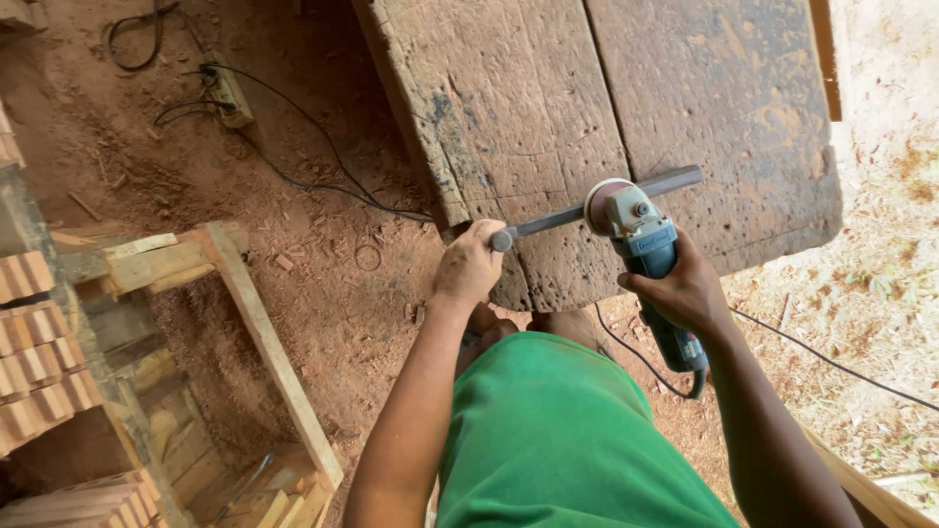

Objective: Grinding and sharpening the edges of a metal hammer-like tool using a handheld angle grinder on a wooden workbench.

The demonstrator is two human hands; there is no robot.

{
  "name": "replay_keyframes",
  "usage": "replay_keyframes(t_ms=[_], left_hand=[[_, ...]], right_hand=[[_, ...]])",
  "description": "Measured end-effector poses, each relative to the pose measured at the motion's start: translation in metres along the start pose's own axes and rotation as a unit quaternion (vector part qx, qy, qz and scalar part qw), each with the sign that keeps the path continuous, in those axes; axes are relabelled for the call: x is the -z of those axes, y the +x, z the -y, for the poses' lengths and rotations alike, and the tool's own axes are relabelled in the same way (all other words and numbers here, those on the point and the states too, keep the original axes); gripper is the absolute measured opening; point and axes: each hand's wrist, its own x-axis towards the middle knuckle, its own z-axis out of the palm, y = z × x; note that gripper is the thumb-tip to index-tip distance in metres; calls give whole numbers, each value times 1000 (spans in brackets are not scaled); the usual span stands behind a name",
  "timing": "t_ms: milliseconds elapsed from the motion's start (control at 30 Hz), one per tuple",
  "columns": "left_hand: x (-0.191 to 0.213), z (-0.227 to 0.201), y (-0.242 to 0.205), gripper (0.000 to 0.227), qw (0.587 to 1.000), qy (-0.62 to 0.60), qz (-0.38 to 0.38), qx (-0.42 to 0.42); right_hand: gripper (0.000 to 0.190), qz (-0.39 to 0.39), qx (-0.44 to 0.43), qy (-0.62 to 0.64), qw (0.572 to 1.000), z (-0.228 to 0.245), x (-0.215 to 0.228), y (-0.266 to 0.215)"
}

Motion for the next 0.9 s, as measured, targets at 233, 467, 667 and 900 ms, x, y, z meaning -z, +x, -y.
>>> replay_keyframes(t_ms=[233, 467, 667, 900], left_hand=[[-32, 28, -3, 24, 1000, -10, 3, 4], [-42, 38, -2, 44, 999, 11, 30, 17], [-42, 39, -3, 40, 999, -4, 31, 15], [-27, 25, -3, 31, 999, -15, 32, 19]], right_hand=[[100, 29, 8, -15, 999, 21, -14, -13], [97, 46, 12, -26, 999, 31, -30, -14], [102, 64, 30, -12, 997, 46, -37, -23], [105, 67, 33, -21, 997, 46, -30, -23]])
